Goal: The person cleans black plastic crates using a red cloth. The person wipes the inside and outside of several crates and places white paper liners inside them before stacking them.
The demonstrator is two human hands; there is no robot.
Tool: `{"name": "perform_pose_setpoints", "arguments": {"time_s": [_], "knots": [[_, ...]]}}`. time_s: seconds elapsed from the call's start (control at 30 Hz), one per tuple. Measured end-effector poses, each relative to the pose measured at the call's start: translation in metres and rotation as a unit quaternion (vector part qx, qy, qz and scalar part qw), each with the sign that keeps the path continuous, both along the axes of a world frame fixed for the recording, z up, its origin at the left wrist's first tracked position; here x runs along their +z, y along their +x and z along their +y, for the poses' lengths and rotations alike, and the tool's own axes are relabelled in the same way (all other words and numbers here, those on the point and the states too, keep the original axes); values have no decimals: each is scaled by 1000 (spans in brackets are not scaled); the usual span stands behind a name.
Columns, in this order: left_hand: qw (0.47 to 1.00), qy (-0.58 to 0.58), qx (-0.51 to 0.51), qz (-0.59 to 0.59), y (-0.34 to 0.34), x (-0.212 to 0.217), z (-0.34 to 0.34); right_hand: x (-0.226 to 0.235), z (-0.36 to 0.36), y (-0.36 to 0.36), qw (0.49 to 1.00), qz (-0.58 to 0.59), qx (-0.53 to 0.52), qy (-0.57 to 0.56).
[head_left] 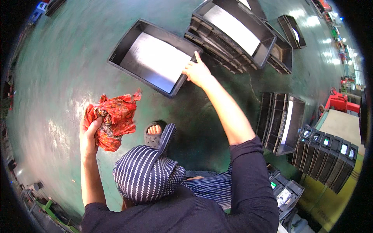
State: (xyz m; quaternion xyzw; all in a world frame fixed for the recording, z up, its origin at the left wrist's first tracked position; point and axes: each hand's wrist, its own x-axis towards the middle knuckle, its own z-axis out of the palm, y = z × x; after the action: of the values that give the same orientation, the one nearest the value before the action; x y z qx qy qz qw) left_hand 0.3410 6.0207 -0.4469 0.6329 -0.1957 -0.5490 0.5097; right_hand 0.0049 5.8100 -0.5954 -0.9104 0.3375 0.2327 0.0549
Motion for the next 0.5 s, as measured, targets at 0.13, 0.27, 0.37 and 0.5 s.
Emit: {"name": "perform_pose_setpoints", "arguments": {"time_s": [0.13,0.27,0.37,0.5], "knots": [[999,-12,37,-21,38,-1,27,63,-18,50,963,-208,0,169],[996,-17,91,18,41,-9,40,113,-52,95,950,-257,23,176],[993,-18,115,17,35,-7,45,106,-47,108,954,-232,21,189],[993,0,111,47,47,-8,59,101,-37,120,938,-307,14,162]]}}
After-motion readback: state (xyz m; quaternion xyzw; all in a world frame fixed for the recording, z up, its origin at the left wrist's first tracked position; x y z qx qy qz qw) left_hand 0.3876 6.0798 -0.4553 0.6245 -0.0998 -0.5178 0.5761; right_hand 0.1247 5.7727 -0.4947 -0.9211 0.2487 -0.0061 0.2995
